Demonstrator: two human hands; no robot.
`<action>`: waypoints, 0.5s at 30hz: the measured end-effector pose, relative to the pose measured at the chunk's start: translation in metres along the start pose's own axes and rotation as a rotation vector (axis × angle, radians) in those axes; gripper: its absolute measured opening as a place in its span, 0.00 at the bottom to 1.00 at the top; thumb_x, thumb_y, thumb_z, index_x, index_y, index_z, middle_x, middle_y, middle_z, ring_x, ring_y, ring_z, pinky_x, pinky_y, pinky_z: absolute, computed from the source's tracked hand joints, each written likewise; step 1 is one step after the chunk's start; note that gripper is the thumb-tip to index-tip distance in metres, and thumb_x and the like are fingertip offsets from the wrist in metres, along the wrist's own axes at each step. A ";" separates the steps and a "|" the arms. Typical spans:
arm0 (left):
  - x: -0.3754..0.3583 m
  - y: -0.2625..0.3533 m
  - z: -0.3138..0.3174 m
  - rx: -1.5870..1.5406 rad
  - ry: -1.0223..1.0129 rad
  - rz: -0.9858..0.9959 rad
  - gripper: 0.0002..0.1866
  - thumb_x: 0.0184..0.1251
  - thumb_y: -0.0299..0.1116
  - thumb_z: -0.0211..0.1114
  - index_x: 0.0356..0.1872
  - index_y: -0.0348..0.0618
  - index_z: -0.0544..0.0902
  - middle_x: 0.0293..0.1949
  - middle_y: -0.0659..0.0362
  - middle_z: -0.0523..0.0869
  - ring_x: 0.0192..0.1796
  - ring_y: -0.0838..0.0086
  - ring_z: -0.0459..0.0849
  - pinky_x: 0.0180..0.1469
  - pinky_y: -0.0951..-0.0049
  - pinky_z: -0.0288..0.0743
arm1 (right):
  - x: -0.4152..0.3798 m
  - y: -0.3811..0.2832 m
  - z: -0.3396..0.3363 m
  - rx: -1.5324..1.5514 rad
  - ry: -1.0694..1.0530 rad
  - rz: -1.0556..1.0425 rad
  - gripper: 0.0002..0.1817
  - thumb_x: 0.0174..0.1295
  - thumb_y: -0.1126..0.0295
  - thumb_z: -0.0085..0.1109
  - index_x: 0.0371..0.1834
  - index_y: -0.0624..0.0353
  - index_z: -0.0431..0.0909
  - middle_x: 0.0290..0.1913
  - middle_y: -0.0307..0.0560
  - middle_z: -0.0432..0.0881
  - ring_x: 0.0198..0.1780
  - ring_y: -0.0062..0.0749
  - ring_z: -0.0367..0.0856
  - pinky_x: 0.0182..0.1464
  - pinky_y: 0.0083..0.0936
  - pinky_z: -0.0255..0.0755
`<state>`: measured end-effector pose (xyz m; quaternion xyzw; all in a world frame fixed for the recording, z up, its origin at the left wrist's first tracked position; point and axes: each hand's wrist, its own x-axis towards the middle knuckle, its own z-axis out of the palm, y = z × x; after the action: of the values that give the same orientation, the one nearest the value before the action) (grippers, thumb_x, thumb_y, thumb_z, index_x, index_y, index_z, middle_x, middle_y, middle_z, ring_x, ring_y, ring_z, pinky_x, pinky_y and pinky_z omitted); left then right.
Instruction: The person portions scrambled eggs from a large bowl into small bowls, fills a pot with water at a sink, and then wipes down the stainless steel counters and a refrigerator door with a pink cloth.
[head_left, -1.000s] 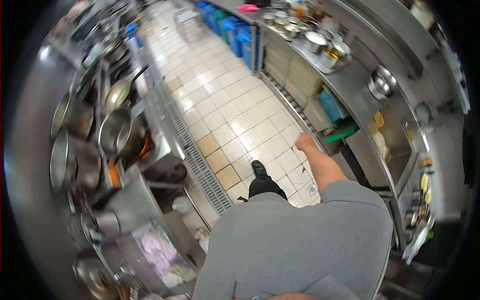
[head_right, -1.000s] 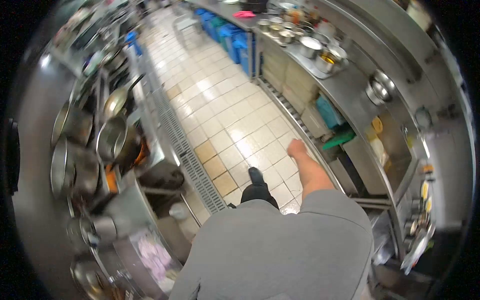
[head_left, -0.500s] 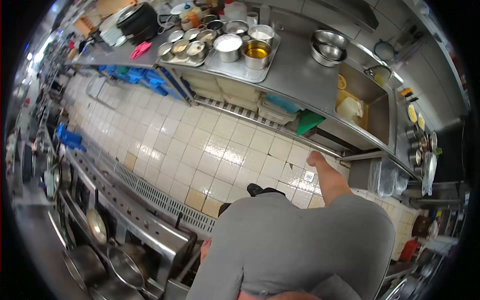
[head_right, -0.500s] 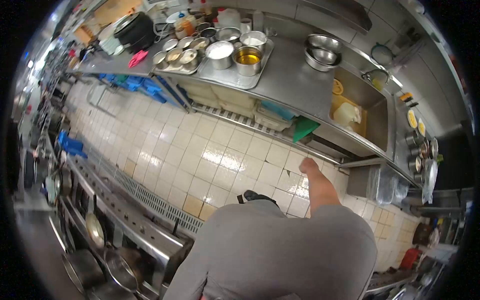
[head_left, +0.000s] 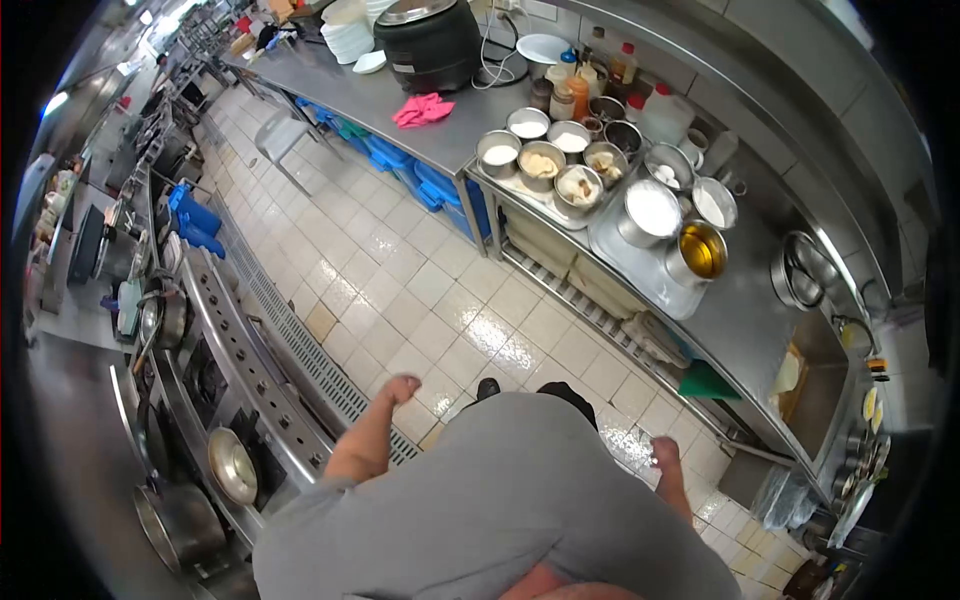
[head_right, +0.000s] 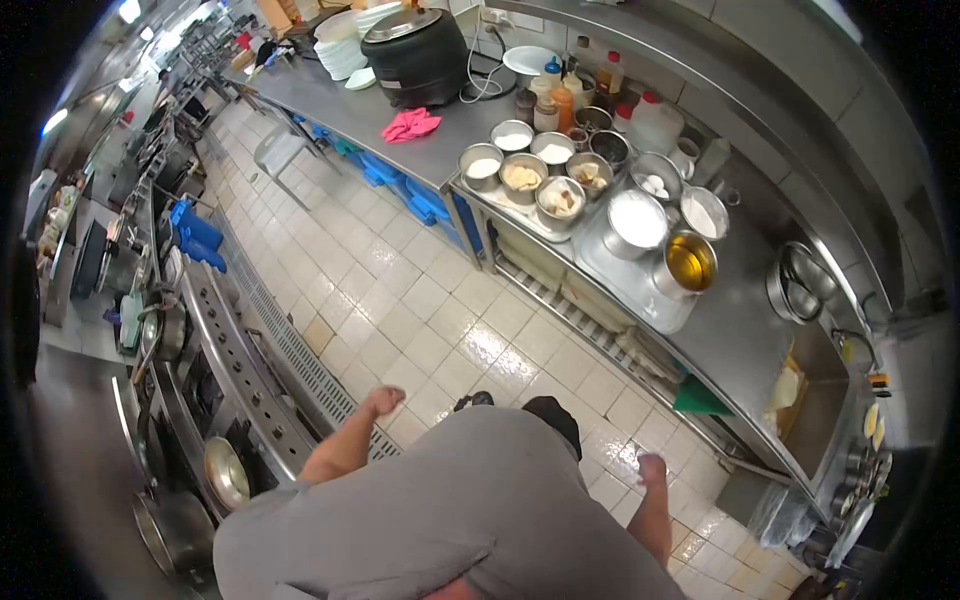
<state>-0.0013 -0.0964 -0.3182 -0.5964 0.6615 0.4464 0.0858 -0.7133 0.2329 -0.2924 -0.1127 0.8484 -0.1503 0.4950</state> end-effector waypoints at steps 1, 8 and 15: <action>0.041 0.011 -0.041 0.073 -0.011 0.119 0.22 0.69 0.48 0.55 0.50 0.41 0.85 0.52 0.46 0.85 0.57 0.52 0.82 0.61 0.62 0.74 | 0.031 0.049 0.011 -0.534 -0.059 -0.197 0.16 0.64 0.60 0.54 0.43 0.62 0.82 0.41 0.53 0.84 0.38 0.42 0.86 0.29 0.42 0.81; 0.276 0.174 -0.326 0.575 0.604 0.614 0.17 0.70 0.35 0.58 0.57 0.46 0.83 0.68 0.47 0.72 0.68 0.53 0.72 0.67 0.59 0.69 | -0.002 0.037 0.068 -0.420 -0.099 0.150 0.17 0.63 0.58 0.53 0.39 0.62 0.83 0.38 0.55 0.85 0.37 0.43 0.86 0.34 0.43 0.80; 0.479 0.276 -0.514 0.478 0.738 0.606 0.33 0.70 0.44 0.60 0.69 0.31 0.67 0.65 0.37 0.73 0.66 0.48 0.74 0.69 0.59 0.64 | -0.107 -0.087 0.063 -0.295 0.595 0.156 0.19 0.64 0.60 0.50 0.31 0.65 0.84 0.36 0.61 0.86 0.39 0.45 0.87 0.42 0.39 0.81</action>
<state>-0.1562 -0.8245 -0.1908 -0.4598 0.8736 0.0486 -0.1518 -0.6028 0.1797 -0.2040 -0.0688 0.9743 -0.0140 0.2141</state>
